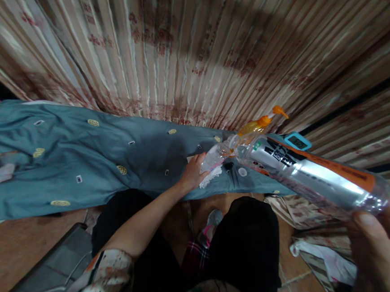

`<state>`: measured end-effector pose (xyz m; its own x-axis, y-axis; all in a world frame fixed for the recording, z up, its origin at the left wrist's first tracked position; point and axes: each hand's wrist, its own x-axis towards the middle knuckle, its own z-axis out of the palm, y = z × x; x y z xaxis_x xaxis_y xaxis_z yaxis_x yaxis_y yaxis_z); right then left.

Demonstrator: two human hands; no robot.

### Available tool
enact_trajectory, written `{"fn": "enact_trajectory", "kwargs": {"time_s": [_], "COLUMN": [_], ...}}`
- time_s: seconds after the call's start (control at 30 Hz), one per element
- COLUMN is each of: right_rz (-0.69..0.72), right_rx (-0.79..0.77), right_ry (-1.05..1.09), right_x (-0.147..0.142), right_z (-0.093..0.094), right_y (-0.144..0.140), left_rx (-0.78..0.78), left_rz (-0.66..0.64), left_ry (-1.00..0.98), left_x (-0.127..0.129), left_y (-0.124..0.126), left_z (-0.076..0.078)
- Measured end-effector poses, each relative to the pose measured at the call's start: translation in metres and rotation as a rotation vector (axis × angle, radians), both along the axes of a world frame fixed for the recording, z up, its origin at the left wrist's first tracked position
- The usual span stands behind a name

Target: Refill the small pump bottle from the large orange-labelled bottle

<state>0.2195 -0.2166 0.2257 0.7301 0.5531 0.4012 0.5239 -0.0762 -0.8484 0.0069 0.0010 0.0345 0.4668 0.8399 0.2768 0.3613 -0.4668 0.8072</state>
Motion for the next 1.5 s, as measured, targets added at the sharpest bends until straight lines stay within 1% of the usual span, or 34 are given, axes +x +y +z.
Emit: {"fn": "enact_trajectory", "kwargs": {"time_s": [0.17,0.37,0.5,0.73,0.83,1.13,1.3,1.5], "right_rz": [0.024,0.046,0.039,0.001,0.012,0.035,0.020,0.059], "right_rx": [0.031,0.039,0.044,0.031,0.040,0.045,0.052,0.057], "right_ry": [0.060,0.072,0.062,0.058,0.066,0.028,0.031,0.011], "right_x": [0.000,-0.007,-0.005,0.006,0.007,-0.002,0.002,0.004], "right_z": [0.000,0.004,0.003,-0.002,-0.003,0.004,0.003,0.003], "right_y": [0.000,0.000,0.000,0.000,0.000,0.001,0.002,0.002], "left_rx": [-0.023,-0.024,-0.015,-0.009,-0.013,-0.022,-0.035,-0.003], "left_rz": [0.010,0.014,0.017,0.017,0.019,0.005,0.008,0.006], "left_ry": [0.002,0.010,-0.002,0.002,0.016,0.021,0.037,-0.005], "left_x": [0.000,0.001,0.001,0.001,0.001,0.000,0.000,0.000], "left_y": [-0.001,-0.001,-0.001,0.000,-0.001,-0.001,-0.001,-0.001], "left_z": [0.001,0.002,0.000,-0.001,0.001,0.002,0.004,0.002]}}
